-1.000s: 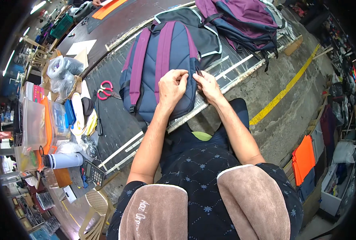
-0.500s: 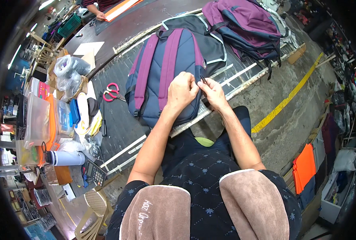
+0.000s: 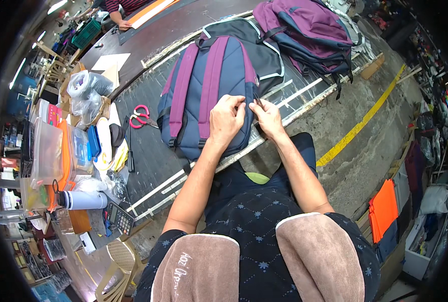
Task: The person trims loose threads on the straps and back panel of a backpack using thread clippers, flips the backpack over, and trims threads along the front pocket and seams.
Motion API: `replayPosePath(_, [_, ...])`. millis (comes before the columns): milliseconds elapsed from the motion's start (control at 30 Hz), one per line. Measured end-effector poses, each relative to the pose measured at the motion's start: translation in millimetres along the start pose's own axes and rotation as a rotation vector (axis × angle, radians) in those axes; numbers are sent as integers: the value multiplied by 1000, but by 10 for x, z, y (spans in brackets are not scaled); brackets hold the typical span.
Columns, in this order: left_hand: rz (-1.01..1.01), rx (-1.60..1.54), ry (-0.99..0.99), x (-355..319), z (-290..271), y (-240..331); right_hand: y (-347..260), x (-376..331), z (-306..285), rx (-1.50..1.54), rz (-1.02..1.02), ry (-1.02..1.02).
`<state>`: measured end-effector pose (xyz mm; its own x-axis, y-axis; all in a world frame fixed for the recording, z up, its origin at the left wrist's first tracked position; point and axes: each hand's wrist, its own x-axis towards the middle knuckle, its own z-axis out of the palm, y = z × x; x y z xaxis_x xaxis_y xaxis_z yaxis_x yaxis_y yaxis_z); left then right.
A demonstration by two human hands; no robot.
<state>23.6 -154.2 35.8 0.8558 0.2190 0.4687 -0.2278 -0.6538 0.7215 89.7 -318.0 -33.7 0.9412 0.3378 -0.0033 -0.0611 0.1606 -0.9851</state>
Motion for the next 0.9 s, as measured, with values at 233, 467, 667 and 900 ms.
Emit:
replayPosePath(233, [39,78,-24,-32,-21,-37,33,-89,87,214,83,21])
replayPosePath(467, [186,230,-15,12,-62,-6,-44,-109,97,65,27,49])
replayPosePath(667, [241,486,-137,155,-24,129,-36,-56,6,-23,-71,15])
replayPosePath(900, [42,242,-77,60,124,-72,-16,-69,-5,-81,-117,14])
